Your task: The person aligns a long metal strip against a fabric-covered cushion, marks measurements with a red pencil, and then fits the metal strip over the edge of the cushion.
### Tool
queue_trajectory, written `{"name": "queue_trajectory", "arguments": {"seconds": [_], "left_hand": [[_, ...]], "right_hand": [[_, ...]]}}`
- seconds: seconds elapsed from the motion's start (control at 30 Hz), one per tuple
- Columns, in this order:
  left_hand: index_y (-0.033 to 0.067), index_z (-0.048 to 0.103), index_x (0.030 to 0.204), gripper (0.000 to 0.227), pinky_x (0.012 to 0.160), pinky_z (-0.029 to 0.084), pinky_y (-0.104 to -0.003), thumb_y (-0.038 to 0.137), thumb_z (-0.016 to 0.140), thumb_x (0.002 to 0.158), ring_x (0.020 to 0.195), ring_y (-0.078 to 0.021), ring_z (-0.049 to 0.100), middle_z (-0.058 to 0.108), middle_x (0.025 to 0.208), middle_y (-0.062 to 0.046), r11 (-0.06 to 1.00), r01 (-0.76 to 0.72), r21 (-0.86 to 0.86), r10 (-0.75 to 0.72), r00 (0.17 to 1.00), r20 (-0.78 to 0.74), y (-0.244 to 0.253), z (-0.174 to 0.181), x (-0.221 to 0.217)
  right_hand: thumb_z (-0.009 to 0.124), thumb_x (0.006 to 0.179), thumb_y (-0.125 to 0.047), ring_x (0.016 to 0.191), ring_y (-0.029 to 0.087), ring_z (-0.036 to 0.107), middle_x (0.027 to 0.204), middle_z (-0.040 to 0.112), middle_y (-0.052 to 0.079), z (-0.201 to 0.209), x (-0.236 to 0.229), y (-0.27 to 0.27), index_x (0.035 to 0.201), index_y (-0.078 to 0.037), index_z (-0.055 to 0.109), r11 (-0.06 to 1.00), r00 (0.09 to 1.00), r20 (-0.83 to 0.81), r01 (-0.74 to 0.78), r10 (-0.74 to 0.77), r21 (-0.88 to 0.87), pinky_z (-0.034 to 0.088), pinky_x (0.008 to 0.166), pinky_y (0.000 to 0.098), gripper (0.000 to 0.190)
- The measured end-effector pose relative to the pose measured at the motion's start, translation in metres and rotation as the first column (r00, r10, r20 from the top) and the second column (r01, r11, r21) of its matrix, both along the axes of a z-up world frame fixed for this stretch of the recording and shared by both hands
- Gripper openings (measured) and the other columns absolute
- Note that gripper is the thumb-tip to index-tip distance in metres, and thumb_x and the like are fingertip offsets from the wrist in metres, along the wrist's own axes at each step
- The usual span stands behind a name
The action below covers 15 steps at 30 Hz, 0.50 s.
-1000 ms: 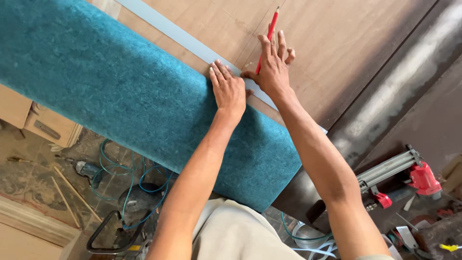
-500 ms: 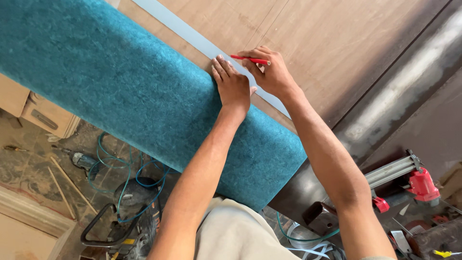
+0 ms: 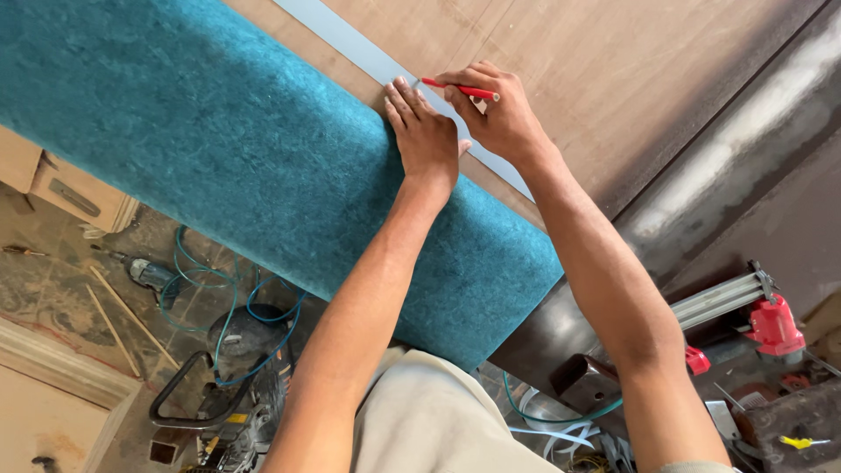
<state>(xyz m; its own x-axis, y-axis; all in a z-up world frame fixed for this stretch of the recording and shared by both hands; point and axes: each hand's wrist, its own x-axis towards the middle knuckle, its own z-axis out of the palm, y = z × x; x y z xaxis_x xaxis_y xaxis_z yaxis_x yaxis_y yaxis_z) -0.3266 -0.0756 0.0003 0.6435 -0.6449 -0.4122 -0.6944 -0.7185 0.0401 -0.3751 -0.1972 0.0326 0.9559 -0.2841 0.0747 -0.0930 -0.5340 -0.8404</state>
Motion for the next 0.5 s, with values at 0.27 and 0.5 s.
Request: {"name": "queue_trajectory", "arguments": {"seconds": [0.27, 0.5], "left_hand": [[-0.0185, 0.049, 0.139, 0.103, 0.122, 0.017, -0.061, 0.06, 0.078, 0.078, 0.146, -0.0579, 0.024, 0.028, 0.154, -0.045, 0.999, 0.002, -0.039, -0.001, 1.0, 0.017, 0.001, 0.0, -0.001], [-0.0197, 0.045, 0.143, 0.106, 0.12, 0.018, -0.061, 0.059, 0.077, 0.079, 0.146, -0.0582, 0.025, 0.028, 0.153, -0.046, 1.0, 0.008, -0.024, -0.008, 1.0, 0.022, -0.001, -0.003, 0.0]], "right_hand": [[0.072, 0.1, -0.003, 0.093, 0.032, 0.066, 0.1, 0.073, 0.013, 0.014, -0.014, -0.013, 0.113, -0.001, 0.075, 0.984, 0.99, 0.031, -0.135, 0.139, -0.121, 0.055, 0.081, 0.041, 0.013], [0.071, 0.096, 0.0, 0.094, 0.032, 0.065, 0.098, 0.072, 0.013, 0.036, -0.054, -0.025, 0.117, 0.0, 0.075, 0.969, 0.979, -0.087, -0.195, 0.184, -0.15, 0.055, 0.085, 0.0416, 0.022]]}}
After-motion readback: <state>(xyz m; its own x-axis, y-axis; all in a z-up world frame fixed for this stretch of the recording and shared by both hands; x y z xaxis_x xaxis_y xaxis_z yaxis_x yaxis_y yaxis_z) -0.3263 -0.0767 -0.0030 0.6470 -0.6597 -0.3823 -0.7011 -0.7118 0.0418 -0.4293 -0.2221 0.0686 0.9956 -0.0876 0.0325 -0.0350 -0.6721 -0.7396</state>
